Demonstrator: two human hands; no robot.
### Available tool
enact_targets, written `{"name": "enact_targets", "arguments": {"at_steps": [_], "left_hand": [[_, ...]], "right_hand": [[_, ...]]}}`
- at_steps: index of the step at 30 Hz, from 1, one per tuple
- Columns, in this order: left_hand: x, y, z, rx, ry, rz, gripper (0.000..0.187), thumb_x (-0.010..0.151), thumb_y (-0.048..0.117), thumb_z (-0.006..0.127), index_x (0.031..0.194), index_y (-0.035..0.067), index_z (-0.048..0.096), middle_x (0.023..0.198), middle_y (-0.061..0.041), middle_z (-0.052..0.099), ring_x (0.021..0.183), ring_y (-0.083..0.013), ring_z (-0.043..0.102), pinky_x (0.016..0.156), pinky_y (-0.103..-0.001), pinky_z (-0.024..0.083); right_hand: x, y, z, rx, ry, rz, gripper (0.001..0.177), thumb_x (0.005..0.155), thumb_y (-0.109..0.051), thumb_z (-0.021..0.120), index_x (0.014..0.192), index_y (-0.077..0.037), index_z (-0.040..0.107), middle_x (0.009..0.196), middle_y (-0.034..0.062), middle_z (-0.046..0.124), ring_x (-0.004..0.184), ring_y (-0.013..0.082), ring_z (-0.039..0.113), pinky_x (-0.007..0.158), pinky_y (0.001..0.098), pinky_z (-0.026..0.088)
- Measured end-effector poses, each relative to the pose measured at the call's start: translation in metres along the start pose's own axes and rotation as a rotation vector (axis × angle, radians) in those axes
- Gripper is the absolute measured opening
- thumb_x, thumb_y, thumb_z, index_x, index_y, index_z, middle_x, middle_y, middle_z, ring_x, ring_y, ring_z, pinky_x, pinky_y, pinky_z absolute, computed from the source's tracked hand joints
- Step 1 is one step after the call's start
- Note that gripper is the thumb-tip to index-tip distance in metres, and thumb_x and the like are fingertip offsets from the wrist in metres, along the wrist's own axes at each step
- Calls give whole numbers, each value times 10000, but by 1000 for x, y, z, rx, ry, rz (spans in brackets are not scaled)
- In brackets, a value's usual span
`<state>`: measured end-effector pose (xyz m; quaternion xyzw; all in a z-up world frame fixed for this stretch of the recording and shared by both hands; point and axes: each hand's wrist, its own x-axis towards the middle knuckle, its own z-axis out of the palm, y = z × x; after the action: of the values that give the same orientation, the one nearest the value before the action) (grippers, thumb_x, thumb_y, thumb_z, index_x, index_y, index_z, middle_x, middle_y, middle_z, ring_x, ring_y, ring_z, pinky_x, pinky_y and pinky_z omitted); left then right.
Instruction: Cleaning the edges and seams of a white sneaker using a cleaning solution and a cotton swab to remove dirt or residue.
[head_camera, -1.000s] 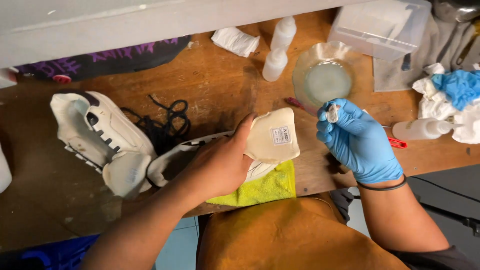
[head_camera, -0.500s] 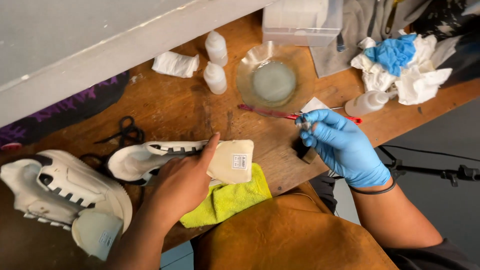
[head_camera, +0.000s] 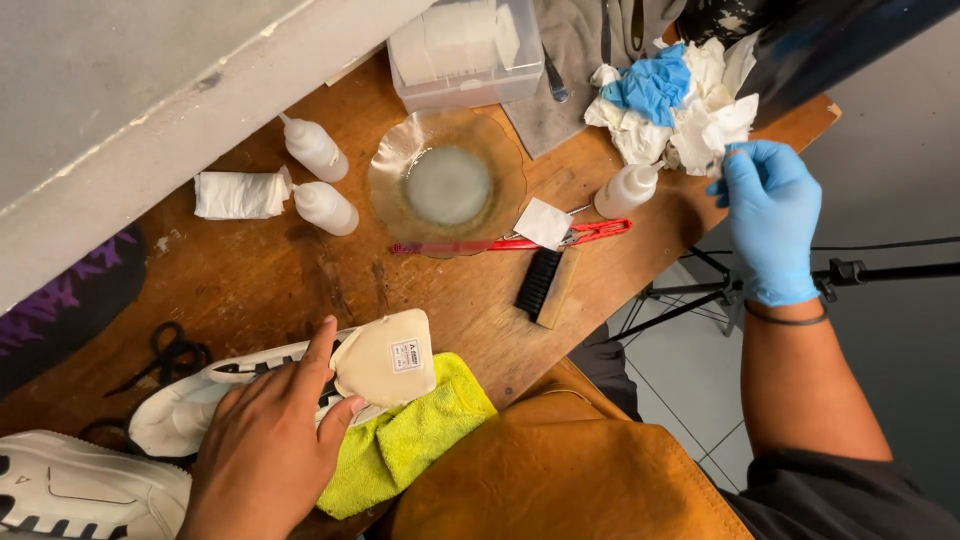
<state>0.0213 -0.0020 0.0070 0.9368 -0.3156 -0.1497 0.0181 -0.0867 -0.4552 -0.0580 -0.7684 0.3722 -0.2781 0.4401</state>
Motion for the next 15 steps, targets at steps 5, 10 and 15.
{"name": "enact_targets", "arguments": {"at_steps": [5, 10, 15], "left_hand": [[8, -5, -12, -40, -24, -86, 750, 823, 409, 587, 1497, 194, 337, 1033, 16, 719, 932, -255, 672, 797, -459, 497], [24, -10, -47, -78, -214, -334, 720, 877, 383, 522, 1536, 277, 252, 1069, 64, 714, 913, -326, 689, 793, -478, 519], [55, -14, -94, -117, -223, -550, 493, 982, 367, 377, 1473, 316, 385, 1168, -273, 636, 1142, -460, 568, 987, -528, 436]], "right_hand": [[55, 4, -2, -154, -11, -380, 143, 1068, -41, 550, 1100, -10, 686, 908, 75, 689, 741, 146, 676, 695, 247, 539], [64, -16, -19, -237, -19, -515, 172, 1112, -21, 598, 1181, 38, 743, 874, 86, 680, 756, 136, 615, 713, 274, 516], [10, -64, -28, 24, -93, -289, 157, 1231, -45, 482, 1139, 0, 601, 943, 110, 627, 728, 137, 519, 712, 229, 434]]}}
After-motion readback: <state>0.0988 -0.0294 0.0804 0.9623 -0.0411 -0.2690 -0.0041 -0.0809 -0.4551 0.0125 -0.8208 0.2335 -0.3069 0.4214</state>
